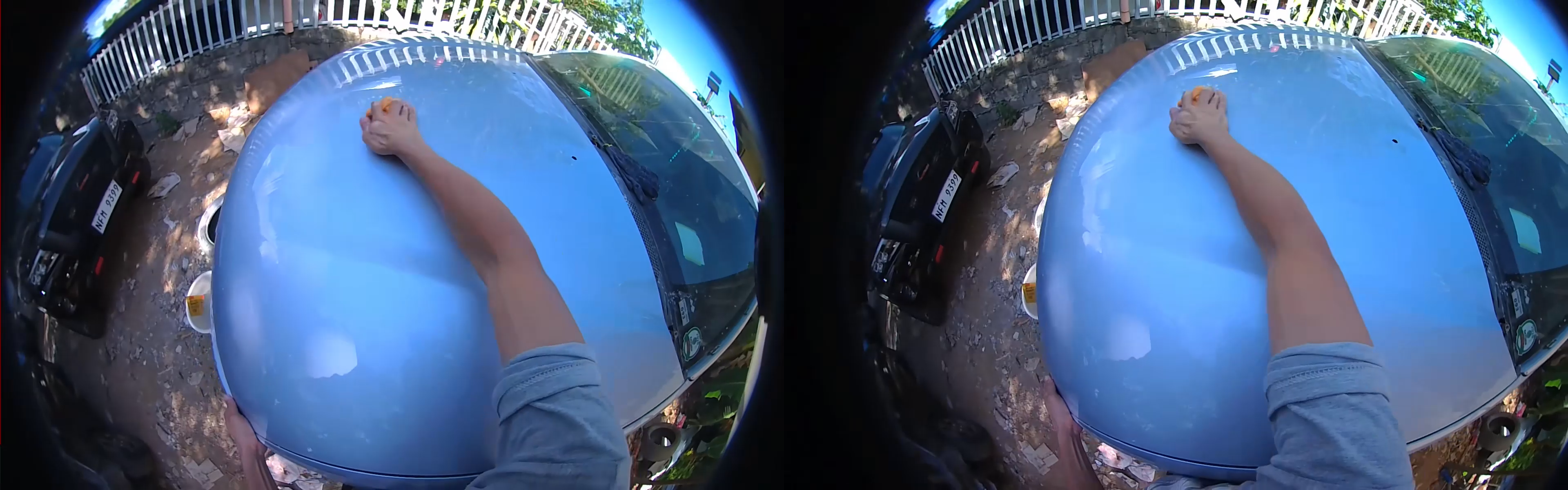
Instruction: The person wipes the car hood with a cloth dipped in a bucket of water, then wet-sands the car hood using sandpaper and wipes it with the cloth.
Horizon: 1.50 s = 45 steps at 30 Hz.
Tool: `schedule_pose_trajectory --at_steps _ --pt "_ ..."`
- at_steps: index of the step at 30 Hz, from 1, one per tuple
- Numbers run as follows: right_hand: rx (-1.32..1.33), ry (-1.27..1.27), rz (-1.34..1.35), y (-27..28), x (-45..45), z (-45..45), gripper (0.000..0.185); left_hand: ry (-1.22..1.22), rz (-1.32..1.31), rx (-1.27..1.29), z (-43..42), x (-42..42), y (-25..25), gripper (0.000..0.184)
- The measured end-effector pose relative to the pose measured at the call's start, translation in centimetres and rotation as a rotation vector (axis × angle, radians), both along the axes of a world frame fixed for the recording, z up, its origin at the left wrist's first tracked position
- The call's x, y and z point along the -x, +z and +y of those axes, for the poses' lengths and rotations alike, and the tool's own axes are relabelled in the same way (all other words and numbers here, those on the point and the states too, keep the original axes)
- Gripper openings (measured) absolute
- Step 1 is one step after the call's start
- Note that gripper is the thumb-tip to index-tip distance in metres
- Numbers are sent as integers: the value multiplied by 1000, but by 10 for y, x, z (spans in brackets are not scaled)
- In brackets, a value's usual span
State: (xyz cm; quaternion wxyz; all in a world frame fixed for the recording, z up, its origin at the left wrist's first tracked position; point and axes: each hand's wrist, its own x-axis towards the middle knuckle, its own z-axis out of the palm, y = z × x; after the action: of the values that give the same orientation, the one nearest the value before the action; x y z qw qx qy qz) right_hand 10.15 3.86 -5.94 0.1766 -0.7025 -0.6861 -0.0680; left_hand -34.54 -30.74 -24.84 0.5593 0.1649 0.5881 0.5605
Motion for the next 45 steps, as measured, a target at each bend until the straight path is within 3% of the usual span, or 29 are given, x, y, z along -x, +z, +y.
schedule_pose_trajectory --at_steps 4,7,9,10,11,13,14,15,17,18,19,20,21,22,24,28,30,32,34,37,40,42,45 --pt "51 123 29 -42 159 19 56 -22 94 -2 3 2 2 48" --pt "37 445 27 -80 256 -22 44 -45 81 0 2 8 -6 47" --pt "290 704 -12 -81 293 -45 30 -90 95 -12 7 18 -21 47" --pt "432 848 -16 -78 296 -46 27 -108 94 -27 4 21 -22 47" --pt "418 816 -15 -58 277 -53 27 -73 89 -35 6 22 -24 47" --pt "144 898 160 -11 210 -90 29 -62 126 39 13 20 -20 47" --pt "-29 968 107 8 161 -84 28 -105 117 37 13 19 -14 47" --pt "-116 658 154 37 105 -104 28 -101 88 22 12 17 -10 48" --pt "-166 304 193 94 -25 -129 29 -99 49 11 13 16 -13 49" --pt "-161 63 335 116 -80 -153 24 -66 79 33 15 19 -16 51" --pt "-521 62 51 88 -181 -128 24 -28 110 55 16 23 -22 53" --pt "-240 -253 463 109 -218 -164 27 -29 108 58 14 31 -30 53" --pt "-314 -365 548 108 -250 -191 30 -18 80 81 15 40 -39 54" --pt "-359 -488 186 92 -299 -203 39 -2 49 104 18 42 -45 55" --pt "-122 -754 -1 76 -319 -220 49 -12 12 99 12 38 -31 56" --pt "-133 -756 71 52 -375 -172 58 -87 -196 62 7 70 -51 58" --pt "-90 -902 31 62 -362 -136 61 -109 -277 51 3 72 -46 58" --pt "-171 -879 93 78 -333 -101 57 -92 -306 45 -1 51 -30 58" --pt "-41 -750 138 76 -297 -76 53 24 -167 144 -4 5 21 59" --pt "47 -610 49 62 -230 -13 57 -51 -88 128 -5 8 18 58" --pt "57 -416 21 43 -118 33 60 -10 13 78 -8 25 -8 57" --pt "106 -238 9 27 -35 57 64 -9 34 103 -6 12 1 56" --pt "62 -7 -12 -11 84 78 57 -19 103 94 -5 14 -3 51"
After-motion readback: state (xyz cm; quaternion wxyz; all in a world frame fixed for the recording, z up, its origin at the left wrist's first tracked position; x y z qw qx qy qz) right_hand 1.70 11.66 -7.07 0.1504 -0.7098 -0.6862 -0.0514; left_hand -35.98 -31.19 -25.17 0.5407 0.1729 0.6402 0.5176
